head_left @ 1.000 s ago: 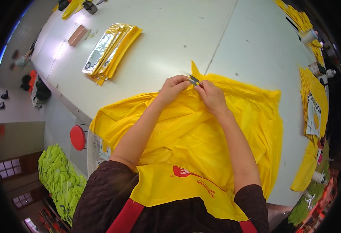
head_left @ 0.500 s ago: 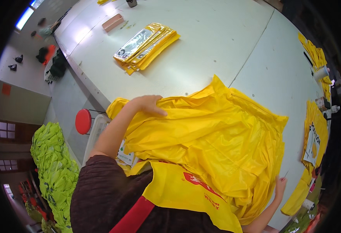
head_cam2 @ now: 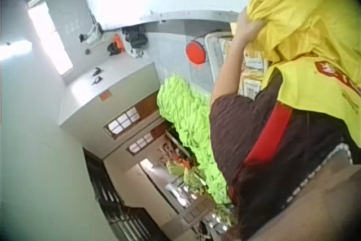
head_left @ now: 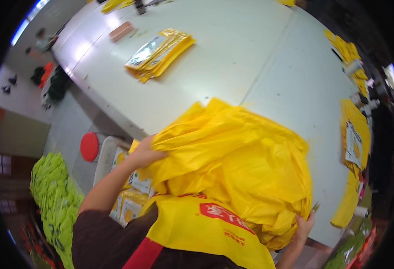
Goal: The person folds a large yellow raincoat on a white table. They smooth the fabric, fold the sleeves and body, and stack the finished item with other folded yellow garments nearby.
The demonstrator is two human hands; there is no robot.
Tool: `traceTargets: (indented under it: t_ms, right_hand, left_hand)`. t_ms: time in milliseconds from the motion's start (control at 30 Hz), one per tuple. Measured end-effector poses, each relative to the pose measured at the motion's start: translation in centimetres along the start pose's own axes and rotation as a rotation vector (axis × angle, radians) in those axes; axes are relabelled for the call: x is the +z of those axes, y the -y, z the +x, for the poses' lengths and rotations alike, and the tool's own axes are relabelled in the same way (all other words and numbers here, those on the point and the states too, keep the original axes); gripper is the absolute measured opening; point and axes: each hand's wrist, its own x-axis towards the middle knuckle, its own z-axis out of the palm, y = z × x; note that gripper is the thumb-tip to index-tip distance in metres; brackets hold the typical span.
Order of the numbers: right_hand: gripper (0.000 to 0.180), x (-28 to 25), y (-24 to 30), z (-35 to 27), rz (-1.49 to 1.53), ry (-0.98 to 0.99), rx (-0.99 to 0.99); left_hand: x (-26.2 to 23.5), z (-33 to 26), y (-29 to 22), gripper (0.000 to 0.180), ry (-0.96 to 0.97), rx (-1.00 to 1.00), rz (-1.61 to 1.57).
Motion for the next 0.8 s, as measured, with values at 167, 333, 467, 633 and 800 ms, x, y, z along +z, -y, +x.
traceTargets:
  t_ms: [167, 333, 467, 633, 800]
  right_hand:
    - [0.040, -8.7, 9.8, -5.4, -0.011, -0.322, -0.161]
    - [0.043, -17.8, 19.8, -1.6, -0.433, -0.345, -0.712]
    - [0.034, -13.6, 31.3, 7.8, -0.839, -0.609, -0.843]
    - [0.028, -3.8, 39.3, 18.5, -1.134, -0.962, -0.739]
    - [0.026, 4.0, 22.5, 16.5, -0.336, -0.184, -1.121]
  left_hand:
    - [-4.8, -6.9, -8.3, 0.065, -0.254, 0.264, -0.543]
    - [-8.6, -4.8, -23.3, 0.059, -0.357, 0.704, -0.403]
    - [-10.4, 5.1, -32.8, 0.061, -0.331, 0.888, -0.352]
    - [-9.5, 18.0, -33.3, 0.068, -0.373, 0.840, -0.154]
    - [-8.4, 16.5, -15.1, 0.048, -0.335, 0.652, 0.536]
